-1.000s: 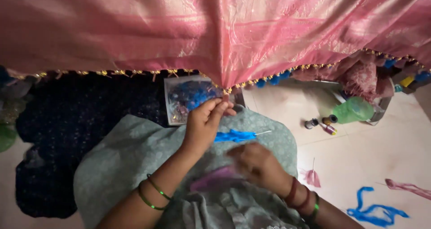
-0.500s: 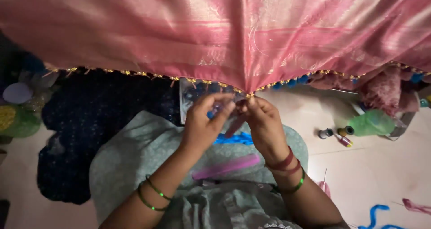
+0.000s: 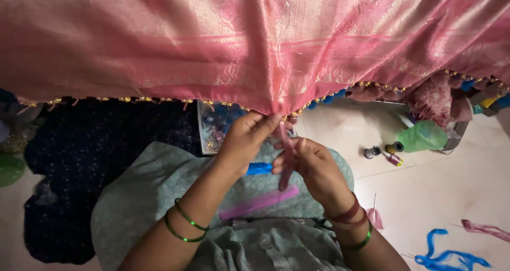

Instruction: Attaching decorative gold bead trim to the edge of a pink fabric using a needle and thread.

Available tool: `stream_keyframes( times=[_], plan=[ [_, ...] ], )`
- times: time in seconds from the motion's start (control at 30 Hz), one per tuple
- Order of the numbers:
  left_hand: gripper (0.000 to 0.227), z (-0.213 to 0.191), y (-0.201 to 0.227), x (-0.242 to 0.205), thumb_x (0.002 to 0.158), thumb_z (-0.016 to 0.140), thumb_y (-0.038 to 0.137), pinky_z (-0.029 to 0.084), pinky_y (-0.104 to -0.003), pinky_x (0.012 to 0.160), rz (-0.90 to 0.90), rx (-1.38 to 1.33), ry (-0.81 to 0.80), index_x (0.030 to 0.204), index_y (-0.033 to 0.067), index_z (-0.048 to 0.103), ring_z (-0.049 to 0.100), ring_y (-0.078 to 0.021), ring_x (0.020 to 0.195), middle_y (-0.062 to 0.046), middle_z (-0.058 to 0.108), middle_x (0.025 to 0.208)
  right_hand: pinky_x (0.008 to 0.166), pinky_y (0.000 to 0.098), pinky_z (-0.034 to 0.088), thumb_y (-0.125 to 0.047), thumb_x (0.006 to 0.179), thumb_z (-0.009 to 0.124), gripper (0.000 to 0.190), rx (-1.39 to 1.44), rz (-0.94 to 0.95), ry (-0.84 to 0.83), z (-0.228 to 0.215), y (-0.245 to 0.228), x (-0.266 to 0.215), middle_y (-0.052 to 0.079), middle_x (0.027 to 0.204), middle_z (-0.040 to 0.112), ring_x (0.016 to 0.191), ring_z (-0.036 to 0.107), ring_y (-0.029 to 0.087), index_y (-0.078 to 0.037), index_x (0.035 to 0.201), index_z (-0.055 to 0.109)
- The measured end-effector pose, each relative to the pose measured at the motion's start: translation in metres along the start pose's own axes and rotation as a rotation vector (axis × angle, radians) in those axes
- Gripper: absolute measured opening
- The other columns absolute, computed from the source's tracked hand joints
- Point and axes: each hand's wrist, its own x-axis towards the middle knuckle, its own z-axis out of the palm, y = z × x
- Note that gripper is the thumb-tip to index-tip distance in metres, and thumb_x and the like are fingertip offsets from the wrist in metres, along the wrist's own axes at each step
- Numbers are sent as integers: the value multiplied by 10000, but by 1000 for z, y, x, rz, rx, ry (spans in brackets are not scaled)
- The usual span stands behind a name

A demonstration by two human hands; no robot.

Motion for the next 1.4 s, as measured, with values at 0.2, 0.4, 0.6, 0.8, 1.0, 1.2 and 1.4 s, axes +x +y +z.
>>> stream_keyframes(
  times=[0.2, 0.4, 0.6, 0.8, 1.0, 1.2, 1.4],
  plan=[
    [289, -4, -16, -7, 1060, 558, 197, 543, -307, 938, 27, -57, -11, 1196, -16, 698, 676, -122, 1022, -71, 742, 1130, 602, 395, 566, -405, 1051, 504, 508, 11, 116, 32, -6, -2, -5, 156, 835, 755, 708, 729, 241, 64, 1128, 683],
    [261, -10, -28, -5, 1011, 605, 100, 529, -300, 965, 65, -62, 9, 1219, -23, 703, 659, -119, 1065, -34, 724, 1158, 724, 390, 594, -269, 1041, 556, 359, 26, 126, 55, -5, 1, -8, 148, 768, 755, 685, 726, 227, 58, 1044, 705],
    [217, -3, -16, -10, 1011, 635, 71, 528, -290, 949, 54, 40, 39, 1172, -38, 730, 665, -120, 1048, -55, 742, 1102, 727, 368, 589, -251, 1042, 568, 310, 20, 139, 76, 0, 5, -12, 133, 734, 742, 686, 728, 212, 28, 1006, 697],
    [201, 1, -7, -15, 1031, 613, 122, 551, -281, 860, 306, 548, 116, 1101, -4, 754, 708, -130, 962, -83, 755, 1018, 640, 343, 534, -261, 1041, 560, 289, -33, 152, 75, 7, 24, -8, 115, 741, 736, 648, 707, 204, -9, 980, 689],
    [236, -3, -19, -12, 1048, 562, 189, 509, -272, 679, -8, 61, 57, 1109, 5, 698, 680, -132, 806, -70, 755, 953, 767, 332, 587, -308, 1065, 554, 277, 203, 99, -23, 20, 51, -6, 73, 737, 704, 664, 691, 182, -52, 1015, 647],
    [205, -4, -35, -15, 1073, 566, 210, 483, -242, 622, -191, -288, 53, 1065, 22, 647, 577, -99, 692, -27, 631, 810, 640, 302, 511, -258, 1059, 550, 271, -139, 74, 105, 7, 69, -10, 82, 761, 715, 661, 676, 156, -14, 1011, 658],
    [256, 12, -34, -25, 1079, 548, 254, 322, -200, 499, -44, -68, 129, 1033, 36, 673, 420, -37, 571, -1, 592, 752, 922, 267, 502, -133, 1040, 617, 193, -519, -702, 349, 31, -1, 2, 72, 1076, 616, 1046, 624, 125, 33, 1138, 602]
  ],
)
